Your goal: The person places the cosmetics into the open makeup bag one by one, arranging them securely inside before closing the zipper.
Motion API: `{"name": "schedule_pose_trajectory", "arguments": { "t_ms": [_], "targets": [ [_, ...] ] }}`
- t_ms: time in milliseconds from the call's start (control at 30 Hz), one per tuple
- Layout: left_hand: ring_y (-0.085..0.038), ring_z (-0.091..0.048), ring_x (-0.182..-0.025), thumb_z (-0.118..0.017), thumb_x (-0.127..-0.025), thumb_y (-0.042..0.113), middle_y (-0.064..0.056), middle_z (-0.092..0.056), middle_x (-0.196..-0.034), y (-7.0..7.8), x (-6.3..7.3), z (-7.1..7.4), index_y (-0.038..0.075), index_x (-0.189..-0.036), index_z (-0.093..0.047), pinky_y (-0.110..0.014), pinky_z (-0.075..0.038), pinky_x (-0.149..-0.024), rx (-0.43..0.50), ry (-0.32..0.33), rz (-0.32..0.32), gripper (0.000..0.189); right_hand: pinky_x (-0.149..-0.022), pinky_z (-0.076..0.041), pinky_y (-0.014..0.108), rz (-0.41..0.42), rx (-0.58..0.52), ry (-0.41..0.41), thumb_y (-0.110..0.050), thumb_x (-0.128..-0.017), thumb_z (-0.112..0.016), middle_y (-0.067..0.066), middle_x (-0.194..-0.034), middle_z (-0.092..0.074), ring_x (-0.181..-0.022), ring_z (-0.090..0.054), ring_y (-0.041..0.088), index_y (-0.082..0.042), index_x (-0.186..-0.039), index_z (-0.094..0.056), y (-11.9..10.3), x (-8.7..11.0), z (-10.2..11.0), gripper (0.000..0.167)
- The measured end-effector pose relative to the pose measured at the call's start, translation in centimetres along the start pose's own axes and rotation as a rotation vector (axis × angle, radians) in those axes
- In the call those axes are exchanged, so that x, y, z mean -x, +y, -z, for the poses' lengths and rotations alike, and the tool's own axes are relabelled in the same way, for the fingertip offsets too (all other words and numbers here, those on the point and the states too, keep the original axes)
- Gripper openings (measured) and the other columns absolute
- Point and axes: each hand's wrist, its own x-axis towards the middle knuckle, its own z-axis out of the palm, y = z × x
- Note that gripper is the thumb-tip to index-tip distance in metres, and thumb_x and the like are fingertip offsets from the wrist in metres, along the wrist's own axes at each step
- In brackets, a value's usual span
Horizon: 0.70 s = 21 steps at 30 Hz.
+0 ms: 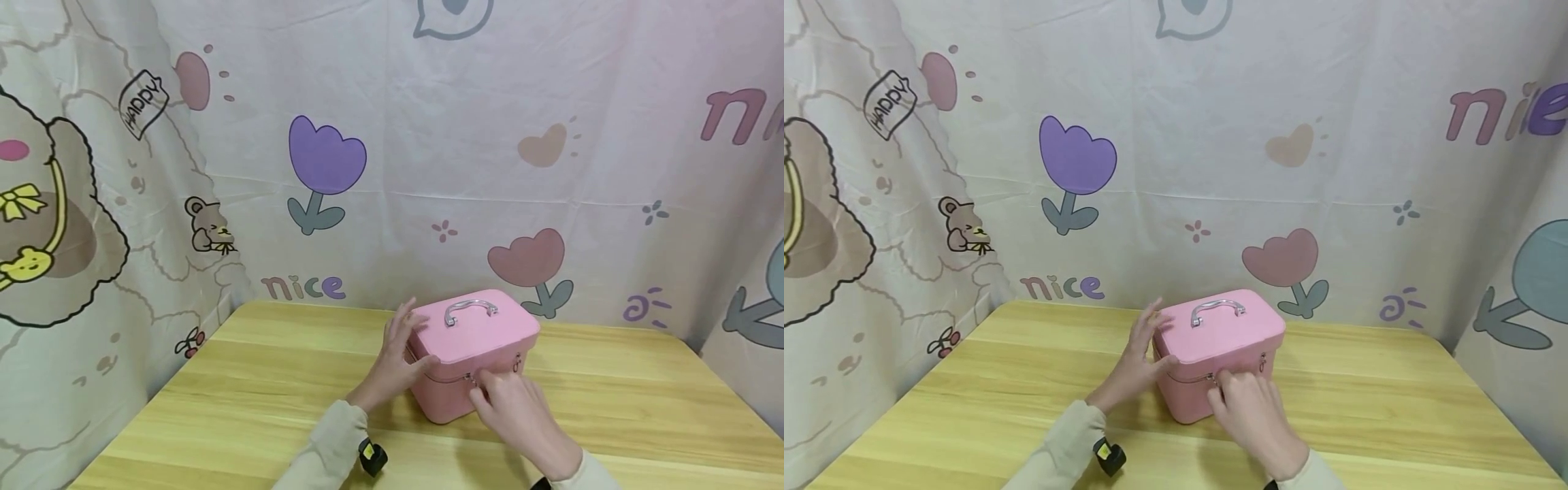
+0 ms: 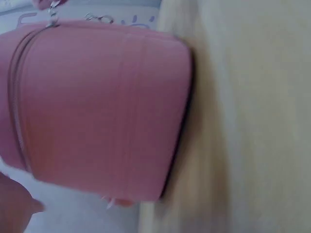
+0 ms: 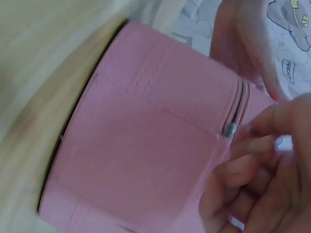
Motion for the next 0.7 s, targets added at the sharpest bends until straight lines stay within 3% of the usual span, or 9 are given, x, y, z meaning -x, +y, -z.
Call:
{"name": "schedule_pose_trajectory", "arguments": {
  "t_ms": [100, 167, 333, 467, 700],
  "targets": [
    [-0.035, -0.018, -0.143, -0.042, -0.084, 0.071, -0.009, -0.040, -0.148, -0.4, -0.4, 0.5, 0.011, -0.124, -0.056, -0.063, -0.017, -0.107, -0.135, -0.026, -0.120, 0.073, -0.039, -0.024, 0.021, 0.076, -0.019, 0.003, -0.007, -0.075, -0.063, -0.017, -0.053, -0.023, -0.047, -0.025, 0.000, -0.025, -0.058, -0.034, 0.1, 0.1, 0.0, 0.039],
    [-0.032, -0.025, -0.141, -0.037, -0.086, 0.069, -0.008, -0.049, -0.140, -0.6, -0.6, 0.7, 0.009, -0.121, -0.058, -0.058, -0.020, -0.109, -0.229, -0.041, -0.187, 0.073, -0.039, -0.022, 0.019, 0.134, -0.033, 0.018, -0.006, -0.074, -0.063, -0.019, -0.054, -0.022, -0.048, -0.023, -0.002, -0.025, -0.059, -0.034, 0.3, 0.3, -0.1, 0.038],
    [-0.028, -0.037, -0.135, -0.033, -0.091, 0.064, -0.008, -0.053, -0.135, -0.9, -0.9, 1.1, 0.007, -0.122, -0.059, -0.048, -0.032, -0.107, -0.364, -0.053, -0.287, 0.070, -0.040, -0.018, 0.016, 0.242, -0.049, 0.076, -0.006, -0.069, -0.062, -0.021, -0.056, -0.020, -0.049, -0.020, -0.005, -0.025, -0.059, -0.033, 0.6, 0.4, -0.7, 0.037],
    [-0.029, -0.041, -0.132, -0.029, -0.092, 0.063, -0.009, -0.054, -0.134, -0.9, -1.0, 1.0, 0.007, -0.120, -0.058, -0.046, -0.034, -0.106, -0.386, -0.025, -0.326, 0.069, -0.042, -0.017, 0.013, 0.296, -0.048, 0.124, -0.007, -0.066, -0.063, -0.021, -0.056, -0.023, -0.050, -0.021, -0.006, -0.026, -0.059, -0.035, 0.5, 0.4, -1.3, 0.035],
    [-0.030, -0.041, -0.130, -0.026, -0.092, 0.065, -0.009, -0.054, -0.133, -0.8, -0.8, 0.6, 0.007, -0.119, -0.058, -0.052, -0.038, -0.100, -0.384, -0.003, -0.301, 0.071, -0.044, -0.015, 0.011, 0.330, -0.064, 0.164, -0.005, -0.063, -0.065, -0.020, -0.056, -0.025, -0.051, -0.020, -0.007, -0.025, -0.060, -0.037, 0.1, 0.3, -2.5, 0.034]
  ]
}}
